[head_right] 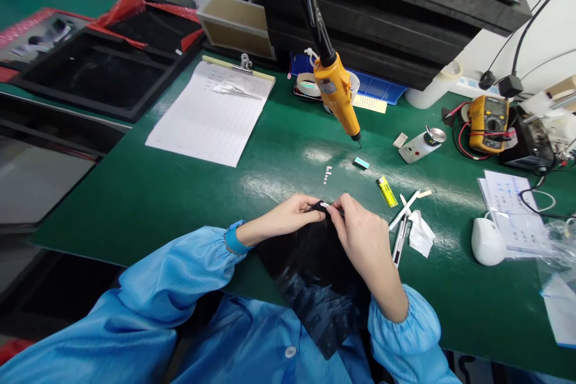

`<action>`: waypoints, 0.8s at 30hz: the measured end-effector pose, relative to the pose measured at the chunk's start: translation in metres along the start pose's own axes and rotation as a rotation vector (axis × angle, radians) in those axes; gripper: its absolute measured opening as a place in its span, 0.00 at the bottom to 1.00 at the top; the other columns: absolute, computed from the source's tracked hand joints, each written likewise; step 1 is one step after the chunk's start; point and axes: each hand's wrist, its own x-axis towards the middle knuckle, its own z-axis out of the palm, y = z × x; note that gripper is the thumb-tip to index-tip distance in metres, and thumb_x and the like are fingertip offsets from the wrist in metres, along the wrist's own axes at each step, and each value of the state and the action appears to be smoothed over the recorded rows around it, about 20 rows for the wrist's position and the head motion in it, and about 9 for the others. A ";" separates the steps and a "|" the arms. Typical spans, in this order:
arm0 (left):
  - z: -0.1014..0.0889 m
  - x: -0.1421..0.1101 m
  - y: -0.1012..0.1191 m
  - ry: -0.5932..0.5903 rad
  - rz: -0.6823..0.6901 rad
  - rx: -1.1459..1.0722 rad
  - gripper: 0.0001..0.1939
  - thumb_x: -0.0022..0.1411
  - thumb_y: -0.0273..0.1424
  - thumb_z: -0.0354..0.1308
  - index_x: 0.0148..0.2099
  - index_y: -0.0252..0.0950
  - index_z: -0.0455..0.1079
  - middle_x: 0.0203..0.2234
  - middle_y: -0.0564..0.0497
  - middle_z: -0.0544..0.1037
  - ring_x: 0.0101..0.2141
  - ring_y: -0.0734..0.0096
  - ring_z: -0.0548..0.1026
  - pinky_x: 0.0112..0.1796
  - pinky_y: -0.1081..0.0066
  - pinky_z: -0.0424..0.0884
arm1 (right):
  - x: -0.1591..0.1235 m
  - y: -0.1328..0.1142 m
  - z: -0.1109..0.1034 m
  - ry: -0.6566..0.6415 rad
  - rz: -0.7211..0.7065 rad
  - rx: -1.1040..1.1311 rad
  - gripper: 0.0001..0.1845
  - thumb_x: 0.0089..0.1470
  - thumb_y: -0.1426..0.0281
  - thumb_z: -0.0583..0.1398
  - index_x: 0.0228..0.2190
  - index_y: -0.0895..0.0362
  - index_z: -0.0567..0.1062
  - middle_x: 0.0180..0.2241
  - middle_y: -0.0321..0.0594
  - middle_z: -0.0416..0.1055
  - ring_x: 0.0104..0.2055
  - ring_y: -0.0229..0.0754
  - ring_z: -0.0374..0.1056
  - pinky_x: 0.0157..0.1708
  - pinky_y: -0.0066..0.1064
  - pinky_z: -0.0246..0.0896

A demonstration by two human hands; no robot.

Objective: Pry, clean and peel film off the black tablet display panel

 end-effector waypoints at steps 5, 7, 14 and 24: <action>-0.001 0.002 -0.007 0.003 0.015 -0.007 0.08 0.64 0.31 0.67 0.33 0.33 0.76 0.24 0.56 0.72 0.27 0.74 0.66 0.29 0.74 0.58 | 0.007 -0.001 0.002 -0.018 0.116 0.089 0.38 0.77 0.35 0.46 0.37 0.49 0.77 0.29 0.43 0.81 0.29 0.51 0.79 0.26 0.33 0.52; -0.001 0.003 -0.008 0.002 0.022 -0.008 0.09 0.63 0.33 0.68 0.33 0.33 0.76 0.25 0.56 0.72 0.28 0.74 0.66 0.30 0.74 0.59 | 0.010 -0.002 0.003 -0.024 0.162 0.124 0.40 0.74 0.31 0.46 0.35 0.49 0.77 0.27 0.42 0.79 0.27 0.51 0.77 0.26 0.34 0.51; 0.000 0.000 -0.004 -0.018 0.030 0.007 0.10 0.65 0.33 0.63 0.32 0.34 0.72 0.22 0.59 0.65 0.25 0.77 0.59 0.27 0.74 0.52 | 0.018 -0.004 0.001 -0.065 0.260 0.260 0.43 0.65 0.23 0.48 0.28 0.47 0.73 0.22 0.39 0.76 0.22 0.49 0.72 0.25 0.35 0.55; -0.001 0.002 -0.007 -0.016 0.034 0.009 0.08 0.65 0.33 0.65 0.36 0.33 0.76 0.25 0.57 0.69 0.28 0.74 0.64 0.29 0.74 0.57 | 0.020 -0.005 0.002 -0.050 0.325 0.341 0.42 0.59 0.22 0.52 0.25 0.47 0.70 0.23 0.40 0.76 0.25 0.49 0.71 0.27 0.34 0.53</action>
